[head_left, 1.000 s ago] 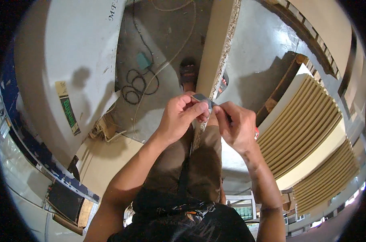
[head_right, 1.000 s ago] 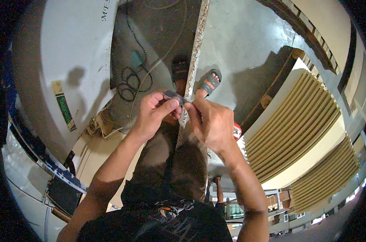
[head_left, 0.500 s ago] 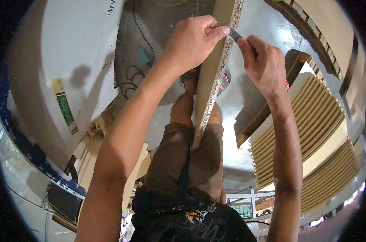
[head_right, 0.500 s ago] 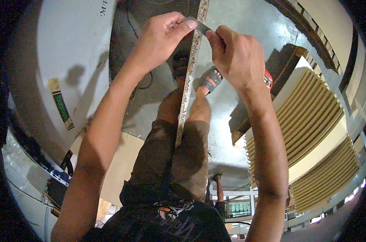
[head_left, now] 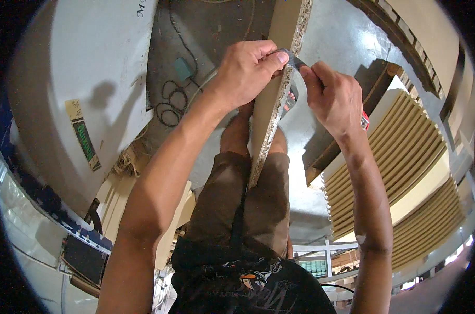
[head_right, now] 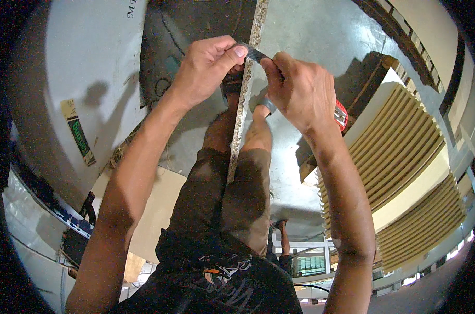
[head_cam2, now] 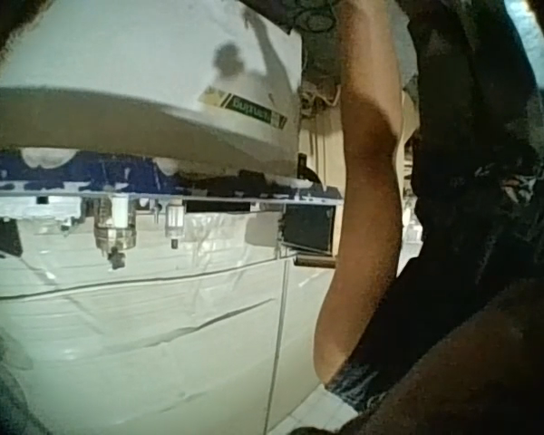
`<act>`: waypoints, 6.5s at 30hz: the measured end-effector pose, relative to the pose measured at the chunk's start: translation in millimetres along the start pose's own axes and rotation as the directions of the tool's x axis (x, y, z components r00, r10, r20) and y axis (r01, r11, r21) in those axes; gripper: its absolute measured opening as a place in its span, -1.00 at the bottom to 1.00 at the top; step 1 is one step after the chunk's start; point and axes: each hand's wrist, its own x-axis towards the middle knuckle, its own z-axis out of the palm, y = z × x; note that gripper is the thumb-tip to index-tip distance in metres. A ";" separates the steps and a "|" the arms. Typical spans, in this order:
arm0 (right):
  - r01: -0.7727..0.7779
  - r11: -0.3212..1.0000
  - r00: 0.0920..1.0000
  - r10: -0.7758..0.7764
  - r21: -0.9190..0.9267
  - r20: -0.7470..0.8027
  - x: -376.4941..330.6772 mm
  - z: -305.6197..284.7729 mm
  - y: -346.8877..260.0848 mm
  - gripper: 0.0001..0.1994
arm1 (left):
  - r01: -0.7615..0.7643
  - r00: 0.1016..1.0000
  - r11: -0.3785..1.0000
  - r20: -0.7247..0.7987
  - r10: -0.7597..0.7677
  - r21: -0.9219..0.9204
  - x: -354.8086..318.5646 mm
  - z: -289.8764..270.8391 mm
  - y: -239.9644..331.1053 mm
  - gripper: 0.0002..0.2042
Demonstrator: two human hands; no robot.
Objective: Inspecting and manually trimming the edges of laminated furniture panels in a factory.
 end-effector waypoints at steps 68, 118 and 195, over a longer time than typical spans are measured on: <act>0.015 0.998 0.999 -0.012 0.053 -0.051 -51.0 22.4 -7.2 -0.75 | -0.047 0.996 0.955 -0.060 0.067 0.291 -40.0 13.3 18.8 -0.69; 0.126 0.992 0.989 -0.127 -0.014 -0.080 -78.9 26.6 -11.9 -0.81 | -0.035 0.987 0.945 -0.135 0.083 0.325 -72.6 20.2 16.0 -0.72; -0.460 0.824 0.875 0.483 0.330 0.014 -80.9 20.8 -18.1 -0.68 | 0.082 0.900 0.983 -0.436 -0.001 0.166 -91.6 52.6 11.2 -0.80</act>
